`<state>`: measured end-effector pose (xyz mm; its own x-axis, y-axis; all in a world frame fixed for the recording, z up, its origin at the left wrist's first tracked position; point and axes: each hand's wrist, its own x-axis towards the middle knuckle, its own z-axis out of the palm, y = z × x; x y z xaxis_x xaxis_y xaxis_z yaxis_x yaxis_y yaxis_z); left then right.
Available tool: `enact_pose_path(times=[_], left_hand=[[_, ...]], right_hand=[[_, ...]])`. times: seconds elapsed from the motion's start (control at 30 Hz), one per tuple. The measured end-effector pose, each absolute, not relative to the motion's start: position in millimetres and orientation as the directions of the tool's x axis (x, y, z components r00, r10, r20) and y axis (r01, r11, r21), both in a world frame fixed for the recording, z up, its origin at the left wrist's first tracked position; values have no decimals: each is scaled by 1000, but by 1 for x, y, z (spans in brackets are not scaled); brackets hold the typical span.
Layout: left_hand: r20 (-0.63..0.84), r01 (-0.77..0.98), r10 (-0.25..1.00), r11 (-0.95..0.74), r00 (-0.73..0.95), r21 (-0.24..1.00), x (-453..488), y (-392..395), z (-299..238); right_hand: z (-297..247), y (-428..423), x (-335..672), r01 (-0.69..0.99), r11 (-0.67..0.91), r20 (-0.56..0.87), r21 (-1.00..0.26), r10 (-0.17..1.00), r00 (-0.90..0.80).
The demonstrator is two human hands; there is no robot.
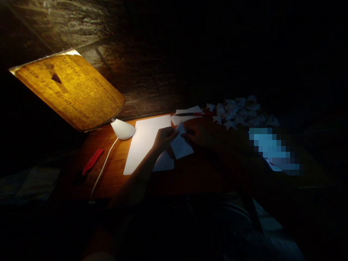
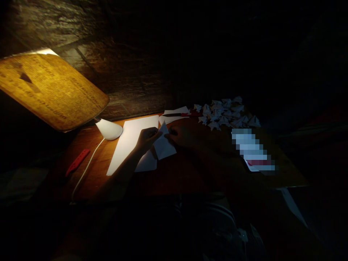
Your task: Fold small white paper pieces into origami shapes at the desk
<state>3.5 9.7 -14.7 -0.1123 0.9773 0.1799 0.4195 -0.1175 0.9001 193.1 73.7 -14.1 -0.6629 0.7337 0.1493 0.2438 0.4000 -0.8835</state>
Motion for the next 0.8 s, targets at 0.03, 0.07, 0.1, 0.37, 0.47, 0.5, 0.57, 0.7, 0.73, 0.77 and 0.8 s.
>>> enact_pose_path(times=[0.03, 0.07, 0.1, 0.37, 0.47, 0.5, 0.57, 0.7, 0.73, 0.77, 0.8], left_hand=[[179, 414, 978, -119, -110, 902, 4, 9, -14], [177, 408, 979, -119, -106, 905, 4, 9, -13], [175, 402, 979, -120, -101, 908, 5, 8, -12], [165, 366, 983, -126, -77, 922, 4, 8, -13], [145, 335, 986, -111, -80, 936, 4, 9, -14], [137, 319, 988, -106, -77, 942, 4, 9, -14], [121, 272, 991, -99, -64, 957, 5, 9, -13], [73, 171, 995, -62, -63, 983, 5, 8, -10], [62, 155, 995, -49, -78, 987, 4, 7, -10], [51, 146, 994, -38, -91, 989, 3, 7, -10], [44, 148, 994, -30, -99, 989, 2, 7, -10]], right_hand=[[-14, 74, 193, 257, 402, 149, -879, 743, -653], [-14, 74, 192, 268, 402, 147, -876, 751, -644], [-15, 74, 192, 277, 400, 143, -874, 756, -638], [-17, 74, 192, 273, 391, 152, -879, 772, -617], [-15, 73, 193, 266, 383, 149, -885, 773, -616], [-14, 72, 193, 268, 379, 145, -886, 774, -616], [-13, 72, 193, 273, 372, 137, -887, 778, -613], [-12, 71, 194, 252, 378, 169, -891, 790, -589], [-12, 72, 194, 242, 379, 179, -893, 794, -580], [-12, 72, 194, 234, 376, 186, -897, 799, -571], [-12, 73, 194, 226, 373, 192, -900, 805, -562]])
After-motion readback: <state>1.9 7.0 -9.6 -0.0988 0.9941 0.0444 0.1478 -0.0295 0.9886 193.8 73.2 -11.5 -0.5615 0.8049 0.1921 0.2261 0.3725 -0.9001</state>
